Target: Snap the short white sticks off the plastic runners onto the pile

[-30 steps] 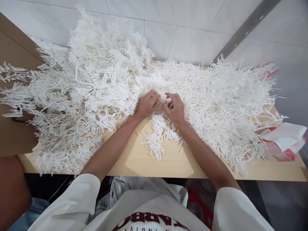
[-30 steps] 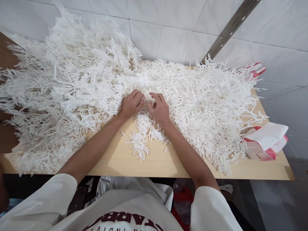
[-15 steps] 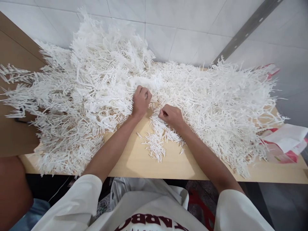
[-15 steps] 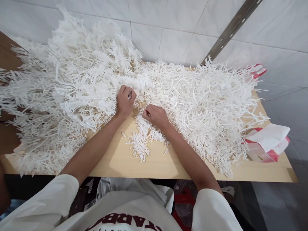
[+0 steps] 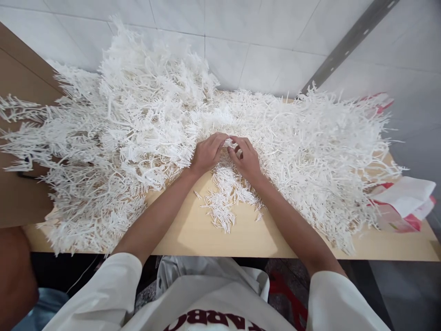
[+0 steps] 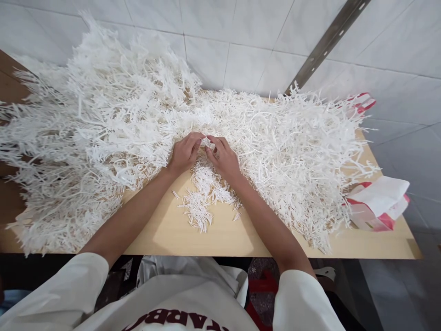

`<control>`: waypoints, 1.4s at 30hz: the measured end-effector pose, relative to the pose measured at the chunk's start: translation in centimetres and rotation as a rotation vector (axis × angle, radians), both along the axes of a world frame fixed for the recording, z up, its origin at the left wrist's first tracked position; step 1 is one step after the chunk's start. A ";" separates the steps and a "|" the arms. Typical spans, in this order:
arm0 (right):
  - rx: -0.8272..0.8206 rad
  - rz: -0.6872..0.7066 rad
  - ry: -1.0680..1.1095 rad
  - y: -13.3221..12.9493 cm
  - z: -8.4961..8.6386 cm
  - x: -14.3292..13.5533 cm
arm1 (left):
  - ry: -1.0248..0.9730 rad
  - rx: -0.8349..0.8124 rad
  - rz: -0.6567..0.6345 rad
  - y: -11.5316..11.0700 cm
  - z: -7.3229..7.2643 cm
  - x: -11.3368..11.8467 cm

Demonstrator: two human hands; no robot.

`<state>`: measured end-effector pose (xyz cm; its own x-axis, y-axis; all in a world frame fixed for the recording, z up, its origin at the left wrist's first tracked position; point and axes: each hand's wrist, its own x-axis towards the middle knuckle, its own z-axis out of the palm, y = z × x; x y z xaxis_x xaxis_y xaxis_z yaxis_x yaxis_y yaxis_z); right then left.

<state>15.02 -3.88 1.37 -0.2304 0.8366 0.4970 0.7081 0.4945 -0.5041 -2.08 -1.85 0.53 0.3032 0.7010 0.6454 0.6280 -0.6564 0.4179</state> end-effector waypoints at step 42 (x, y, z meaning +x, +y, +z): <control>0.022 -0.084 -0.014 0.1 -0.1 0.0 | 0.112 0.154 0.076 0.1 0.2 0.1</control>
